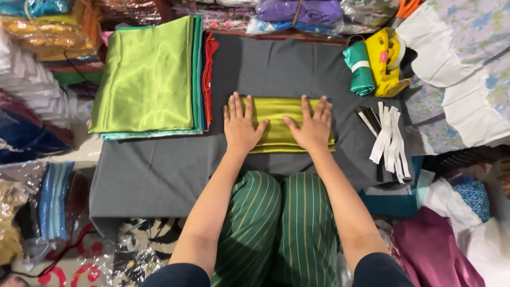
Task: Folding a piece of green satin fabric and securing it with a white band
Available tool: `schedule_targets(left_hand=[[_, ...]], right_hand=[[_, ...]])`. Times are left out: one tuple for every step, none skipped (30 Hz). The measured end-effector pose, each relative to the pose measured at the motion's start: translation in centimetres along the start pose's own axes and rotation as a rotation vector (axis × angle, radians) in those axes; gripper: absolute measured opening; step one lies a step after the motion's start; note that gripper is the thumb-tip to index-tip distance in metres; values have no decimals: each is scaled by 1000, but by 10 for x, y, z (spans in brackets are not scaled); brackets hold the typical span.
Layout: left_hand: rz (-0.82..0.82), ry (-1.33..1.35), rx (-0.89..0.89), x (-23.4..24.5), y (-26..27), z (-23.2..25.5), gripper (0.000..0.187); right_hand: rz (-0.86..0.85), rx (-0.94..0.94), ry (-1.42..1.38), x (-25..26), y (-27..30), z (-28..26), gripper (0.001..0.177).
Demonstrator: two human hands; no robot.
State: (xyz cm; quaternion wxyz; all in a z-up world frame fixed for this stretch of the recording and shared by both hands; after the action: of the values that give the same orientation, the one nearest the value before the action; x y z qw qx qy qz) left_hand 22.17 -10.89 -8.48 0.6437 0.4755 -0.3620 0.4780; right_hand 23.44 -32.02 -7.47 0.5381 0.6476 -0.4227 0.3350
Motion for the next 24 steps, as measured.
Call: schedule_targets(left_hand=[[5,18,3,-1,0,-1,89],[10,37,5,-2,-1,-2,88],[9,40,2,-5,-1,-2,88],[30,63,20,-4,-2,-3,92],[53,83,37,-2,-3,-6,97],[54,82,34,-6,-4,-6,97],[75,87,69,-6,-5,-12,100],[96,92,104,-7,-7,-18,103],[96,89,103,-8,-7,-18,103],[122,93,101,-7,-7,-18,103],[149,96,97,-6,-7,-17,104],[149,92,92,-6,-3,-15,104],[165,86,90,-3,-2,-14,103],[180,80,87,1,0,-13,102],[183,76,83,1,-1,-12,102],[189,64,81,1,-1,-11,102],[200,56,89,2,-2,-13,102],[207,56,93,1,1,-12,102],[209,59,88,2,2,-11,102],[211,62,82,2,2,-11,102],[216,61,88,6,5,-11,102],[199,64,89,8,5,-10,101],[178,68,88,8,7,-8,99],[180,67,92,8,7,-9,99]], right_hand=[[14,-23,-21,1,3,5,98],[28,-47,-41,3,6,11,99],[29,-51,-39,3,8,11,99],[28,-35,-61,5,9,11,99],[31,-17,-87,6,10,8,98],[33,-19,-87,6,11,10,98],[31,-15,-97,7,11,10,99],[28,-11,-106,7,11,10,100],[28,-12,-108,6,10,10,100],[28,-19,-98,5,10,10,99],[30,-27,-89,5,9,11,99],[33,-30,-93,3,7,15,99],[38,-69,-43,4,2,20,92],[42,-109,6,4,-3,25,86],[47,-111,2,6,-15,36,86],[310,-100,39,32,-16,44,81],[573,-80,80,55,-13,47,76],[578,-72,80,68,-16,59,76],[608,-103,146,85,-20,67,73],[638,-135,212,102,-24,76,70],[641,-127,210,115,-27,83,70],[532,-166,205,120,-39,96,68],[420,-208,200,123,-48,110,66],[419,-203,199,115,-63,126,66]])
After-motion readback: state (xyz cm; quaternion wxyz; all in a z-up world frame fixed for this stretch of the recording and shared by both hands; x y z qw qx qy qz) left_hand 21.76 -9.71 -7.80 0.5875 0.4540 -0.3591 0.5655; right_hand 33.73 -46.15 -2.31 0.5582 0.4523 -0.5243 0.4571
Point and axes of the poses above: each hand's wrist, its own y-axis away from the middle knuckle, its own x-axis out of the back of the hand, z = x × y, the point moved 10 cm from there along -y, towards the middle knuckle, and after that the axes turned 15 degrees about -z, right-handed, at the moved point
